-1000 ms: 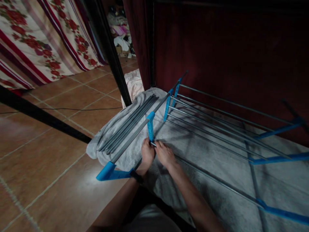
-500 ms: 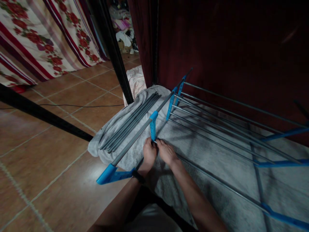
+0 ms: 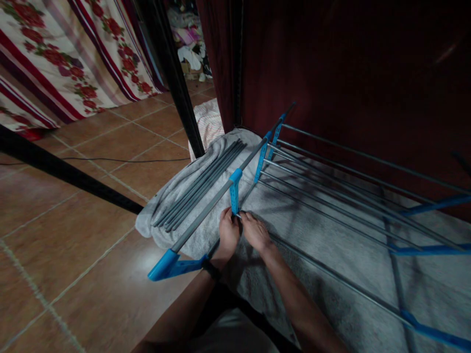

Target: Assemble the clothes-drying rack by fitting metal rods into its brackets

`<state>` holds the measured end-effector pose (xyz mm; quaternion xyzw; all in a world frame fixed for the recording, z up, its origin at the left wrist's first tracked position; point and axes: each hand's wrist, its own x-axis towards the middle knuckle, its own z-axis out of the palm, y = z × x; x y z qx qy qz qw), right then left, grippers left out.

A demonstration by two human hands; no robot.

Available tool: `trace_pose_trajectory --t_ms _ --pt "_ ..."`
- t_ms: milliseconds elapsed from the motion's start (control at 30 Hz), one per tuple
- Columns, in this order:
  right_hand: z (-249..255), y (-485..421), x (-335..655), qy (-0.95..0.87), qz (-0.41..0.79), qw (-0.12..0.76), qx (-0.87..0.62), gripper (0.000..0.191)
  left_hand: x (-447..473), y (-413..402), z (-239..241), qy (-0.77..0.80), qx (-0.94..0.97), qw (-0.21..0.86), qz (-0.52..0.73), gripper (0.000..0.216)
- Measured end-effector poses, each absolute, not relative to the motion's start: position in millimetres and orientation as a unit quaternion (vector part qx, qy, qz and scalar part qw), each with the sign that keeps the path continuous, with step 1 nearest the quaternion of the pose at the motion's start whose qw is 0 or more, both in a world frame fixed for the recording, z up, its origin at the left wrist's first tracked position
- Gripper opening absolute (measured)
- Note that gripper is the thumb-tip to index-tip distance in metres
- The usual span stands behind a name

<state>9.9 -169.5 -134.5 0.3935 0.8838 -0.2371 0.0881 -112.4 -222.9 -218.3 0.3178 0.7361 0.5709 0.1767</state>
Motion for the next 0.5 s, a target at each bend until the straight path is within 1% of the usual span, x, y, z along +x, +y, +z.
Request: trace_pose_trajectory --t_ms 100,300,500 --pt "-136.2 -169.5 10.0 0.884 -0.238 0.078 0.394 0.06 -112.5 -223.5 -220.2 0.736 0.318 0.179 0.571 0.031" --pt "-136.7 -174.2 12.9 0.889 -0.241 0.03 0.387 0.055 -112.1 -224.7 -220.8 0.745 0.334 0.174 0.551 0.034" --pt "-137.0 -173.5 15.8 0.887 -0.244 0.026 0.392 0.051 -108.5 -225.7 -218.8 0.742 0.345 0.173 0.548 0.034"
